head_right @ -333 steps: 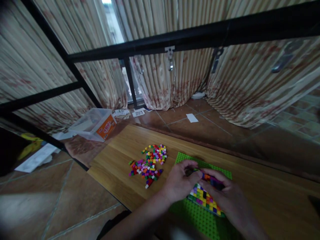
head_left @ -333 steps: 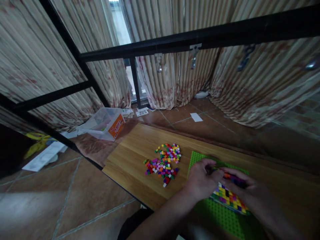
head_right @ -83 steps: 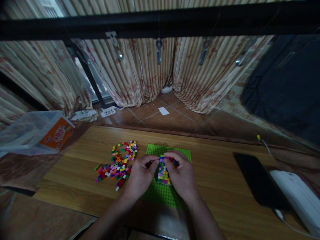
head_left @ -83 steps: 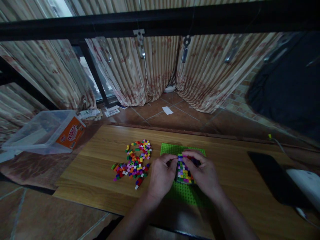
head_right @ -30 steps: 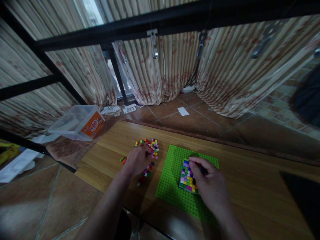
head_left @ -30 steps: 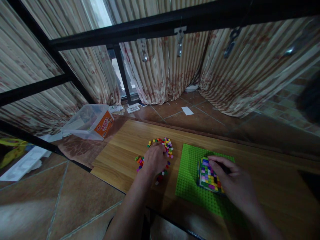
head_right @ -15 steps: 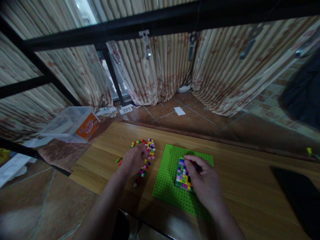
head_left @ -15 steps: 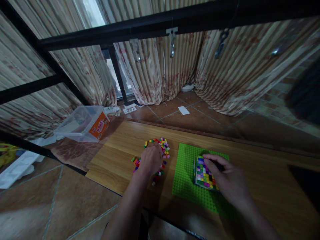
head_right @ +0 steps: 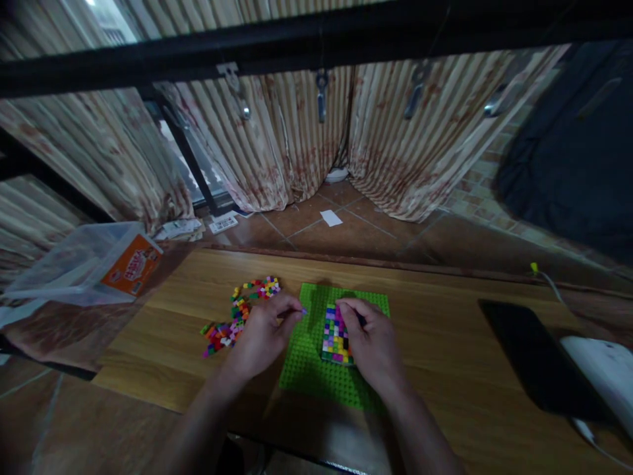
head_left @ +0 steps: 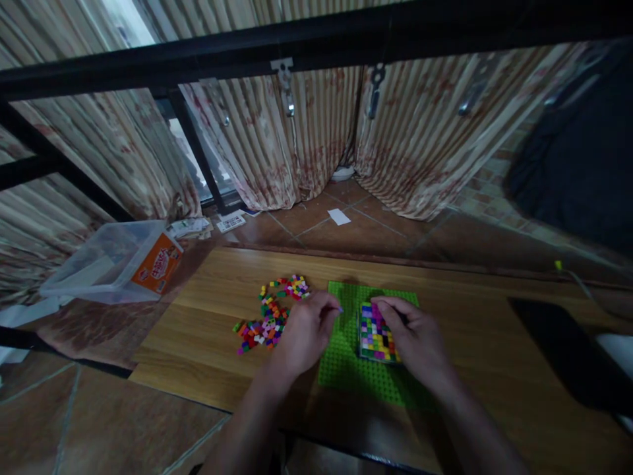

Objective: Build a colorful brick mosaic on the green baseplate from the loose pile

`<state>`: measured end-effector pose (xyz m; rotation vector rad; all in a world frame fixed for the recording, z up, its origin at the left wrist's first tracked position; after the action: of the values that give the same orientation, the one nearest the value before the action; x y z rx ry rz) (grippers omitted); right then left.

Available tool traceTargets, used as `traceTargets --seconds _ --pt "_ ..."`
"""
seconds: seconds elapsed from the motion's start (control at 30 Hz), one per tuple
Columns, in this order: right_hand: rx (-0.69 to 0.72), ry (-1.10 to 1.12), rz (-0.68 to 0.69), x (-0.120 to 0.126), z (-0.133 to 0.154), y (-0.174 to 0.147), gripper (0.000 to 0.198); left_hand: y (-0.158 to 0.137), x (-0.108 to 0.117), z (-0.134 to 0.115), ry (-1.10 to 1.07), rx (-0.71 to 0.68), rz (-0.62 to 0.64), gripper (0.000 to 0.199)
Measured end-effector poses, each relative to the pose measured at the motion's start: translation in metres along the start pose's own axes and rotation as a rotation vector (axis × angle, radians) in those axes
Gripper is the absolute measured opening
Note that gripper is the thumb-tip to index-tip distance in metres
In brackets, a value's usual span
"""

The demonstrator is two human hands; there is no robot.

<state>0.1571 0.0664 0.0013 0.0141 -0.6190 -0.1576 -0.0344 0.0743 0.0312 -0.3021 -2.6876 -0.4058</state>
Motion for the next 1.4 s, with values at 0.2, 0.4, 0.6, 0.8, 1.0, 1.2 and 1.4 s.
traceTargets --seconds 0.2,0.4,0.6,0.8,1.0,1.2,1.4 --pt "0.005 0.024 0.005 -0.002 -0.002 0.001 0.038 0.0 -0.024 -0.016 -0.029 -0.056 0.069 0.009" --pt "0.032 0.025 0.011 -0.001 0.001 0.0 0.037 0.002 -0.035 -0.022 -0.032 -0.108 0.108 0.015" --pt "0.045 0.023 0.027 -0.003 0.0 0.0 0.035 0.004 -0.037 -0.019 0.002 -0.106 0.067 0.022" --pt "0.028 0.027 0.068 -0.005 -0.001 -0.002 0.035 0.005 -0.036 -0.018 -0.008 -0.103 0.036 0.023" --pt "-0.025 0.04 0.068 -0.005 -0.003 -0.001 0.035 0.006 -0.036 -0.012 -0.083 -0.031 0.006 0.022" --pt "-0.037 0.056 0.059 -0.005 -0.003 0.0 0.035 0.007 -0.039 0.002 -0.26 0.062 -0.041 0.026" --pt "-0.009 0.032 0.069 -0.006 -0.003 -0.001 0.034 0.004 -0.042 0.008 -0.308 0.1 -0.047 0.026"
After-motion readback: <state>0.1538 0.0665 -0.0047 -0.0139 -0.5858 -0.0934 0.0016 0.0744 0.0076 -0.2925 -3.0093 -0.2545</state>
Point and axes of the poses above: each hand's wrist, its own y-axis towards the middle knuckle, its own x-axis out of the back of the hand, z = x × y, the point moved 8 cm from there along y, towards the middle knuckle, and after that the axes turned 11 degrees about -y, right-handed, at the moved point
